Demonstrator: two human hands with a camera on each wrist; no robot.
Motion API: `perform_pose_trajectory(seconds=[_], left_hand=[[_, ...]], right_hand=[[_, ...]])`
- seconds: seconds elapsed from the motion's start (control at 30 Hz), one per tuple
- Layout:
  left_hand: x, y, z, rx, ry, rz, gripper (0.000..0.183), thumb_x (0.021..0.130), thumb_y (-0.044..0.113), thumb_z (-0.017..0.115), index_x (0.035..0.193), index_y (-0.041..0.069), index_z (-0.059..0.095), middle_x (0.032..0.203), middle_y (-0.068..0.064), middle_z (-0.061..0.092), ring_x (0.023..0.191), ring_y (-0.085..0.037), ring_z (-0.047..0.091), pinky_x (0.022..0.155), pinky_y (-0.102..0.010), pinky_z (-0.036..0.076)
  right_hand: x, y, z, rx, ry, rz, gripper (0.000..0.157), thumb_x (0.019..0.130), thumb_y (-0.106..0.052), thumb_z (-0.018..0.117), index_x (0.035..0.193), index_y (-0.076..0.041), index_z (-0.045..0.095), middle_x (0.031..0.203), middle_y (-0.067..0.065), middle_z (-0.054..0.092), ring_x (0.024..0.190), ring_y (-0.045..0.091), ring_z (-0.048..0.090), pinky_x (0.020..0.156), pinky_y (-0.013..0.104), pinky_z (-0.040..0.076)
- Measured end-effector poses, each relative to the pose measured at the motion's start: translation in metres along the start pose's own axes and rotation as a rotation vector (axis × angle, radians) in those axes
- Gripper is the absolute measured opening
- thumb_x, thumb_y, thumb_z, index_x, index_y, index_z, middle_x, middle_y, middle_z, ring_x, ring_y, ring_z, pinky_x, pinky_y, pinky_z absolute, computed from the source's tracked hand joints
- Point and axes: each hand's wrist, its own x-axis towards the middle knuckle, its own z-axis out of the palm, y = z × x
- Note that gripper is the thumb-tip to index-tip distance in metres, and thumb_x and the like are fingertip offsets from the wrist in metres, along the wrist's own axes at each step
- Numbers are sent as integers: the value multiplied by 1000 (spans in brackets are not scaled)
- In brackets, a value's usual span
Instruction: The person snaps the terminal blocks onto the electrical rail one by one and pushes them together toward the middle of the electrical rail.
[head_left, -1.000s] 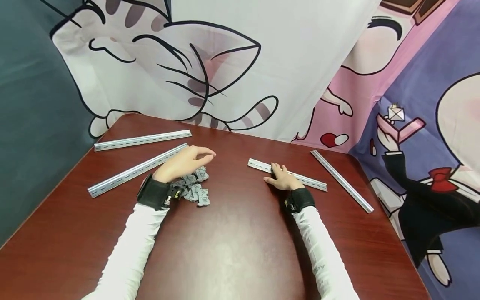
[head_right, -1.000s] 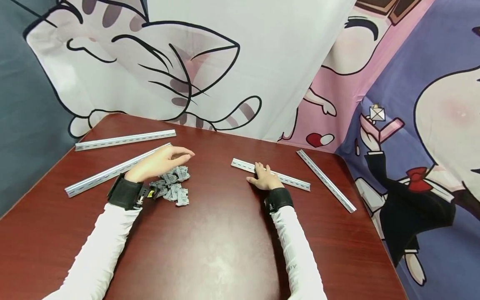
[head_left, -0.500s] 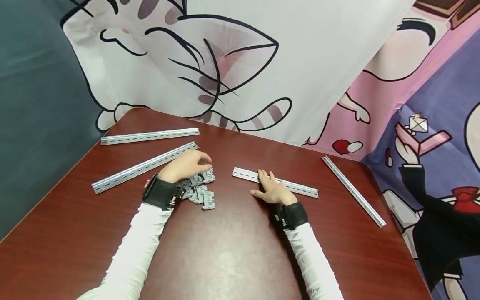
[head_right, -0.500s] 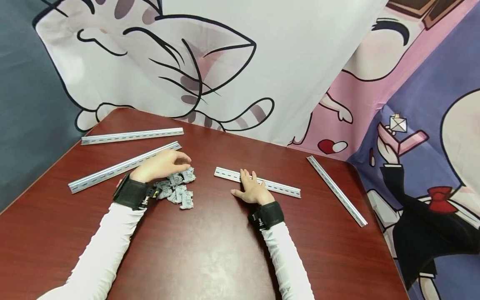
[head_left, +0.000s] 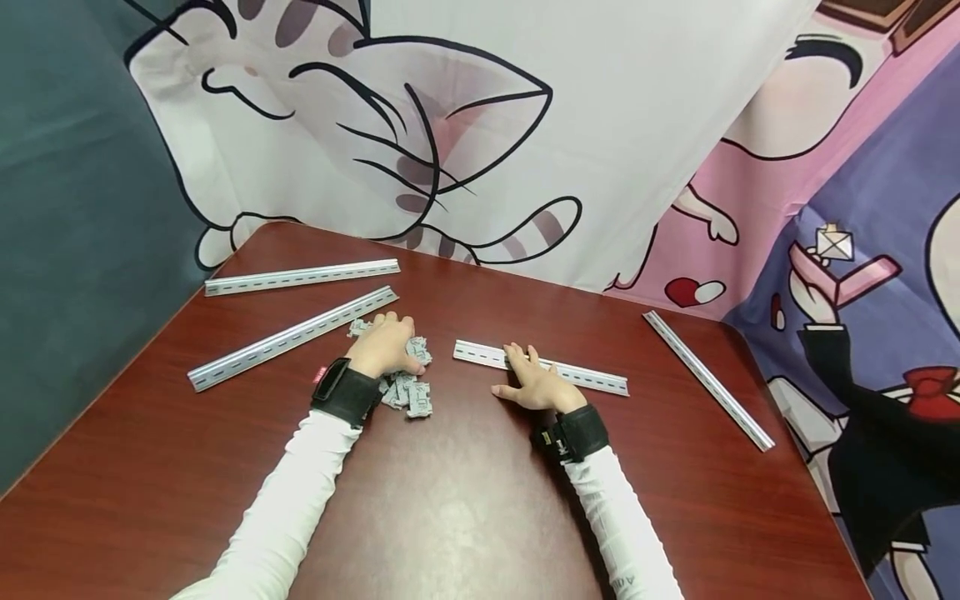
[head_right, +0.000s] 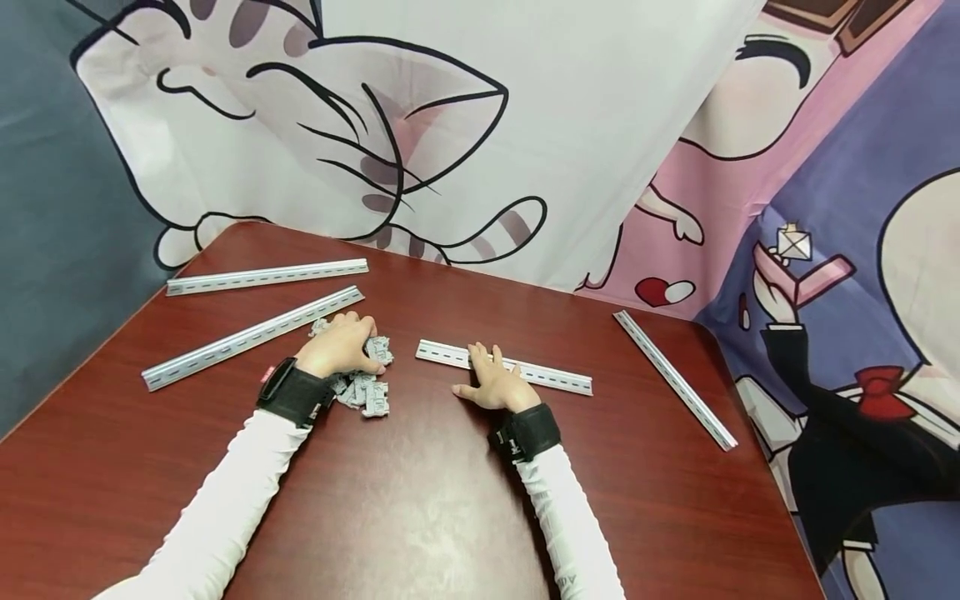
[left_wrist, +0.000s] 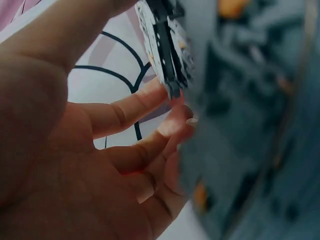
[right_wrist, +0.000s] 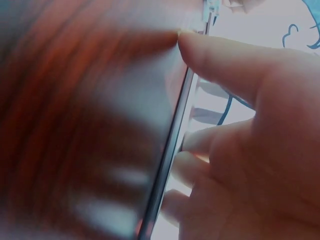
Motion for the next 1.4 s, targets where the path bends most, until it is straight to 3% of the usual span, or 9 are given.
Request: perform_pose_trajectory(seconds=[0.2,0.4,0.5,0.63,0.87,0.97,1.13,1.27,1.4], left_hand=[[-1,1,2,41,18,32,63,78,33,76,122,-7,54,116,-26,58,111,-43,53,93,-52,45],[-3,5,-9,-67,94,97,51,79,30,74,118,1,58,111,-20,61,106,-37,56,86,-50,47],[-5,10,-9,-134,102,176,50,81,31,74,121,5,58,114,-18,61,108,-34,56,88,-47,48],[-2,19,-8,-196,72,267,51,83,30,75,125,8,58,115,-14,64,104,-28,60,87,-43,49],[1,39,2,-270,56,353,41,82,27,75,115,8,61,84,-7,65,73,-13,57,63,-28,46],[1,41,9,-264,73,379,38,79,27,77,109,8,63,80,-6,62,69,-11,52,62,-25,42],[3,45,15,-250,117,370,41,79,28,78,108,8,58,82,-5,60,69,-12,52,61,-25,41],[3,46,14,-193,77,299,47,76,27,80,111,6,57,90,-8,64,74,-16,57,64,-30,45],[1,40,11,-64,30,252,36,75,23,81,103,5,67,89,-6,68,78,-18,60,71,-36,48]], right_hand=[[-3,5,1,55,-8,-39,78,96,-40,55,155,-9,14,162,13,14,150,35,4,112,68,10],[-7,13,-8,146,-17,-117,66,97,-34,55,152,-12,24,159,22,19,145,43,22,112,61,23],[-12,17,-9,180,-35,-134,60,97,-34,56,148,-16,30,152,18,35,136,37,41,109,52,34],[-14,19,-15,179,-39,-154,51,98,-36,52,145,-19,37,126,11,56,111,26,57,95,44,43],[-16,-9,-20,263,383,-100,39,98,-37,52,118,-7,67,109,10,71,100,23,68,88,41,51],[-12,-30,-18,401,415,-80,38,96,-40,57,105,-6,72,90,10,75,83,24,71,75,33,53],[-1,-52,-16,498,373,-39,24,90,-27,65,83,-6,73,66,11,69,70,30,68,61,23,44],[3,-54,-14,420,451,25,20,84,-19,67,67,-9,65,56,0,56,60,21,57,56,24,39],[8,-55,-8,312,462,56,25,81,-21,69,61,-13,59,56,-7,49,58,12,49,56,25,38]])
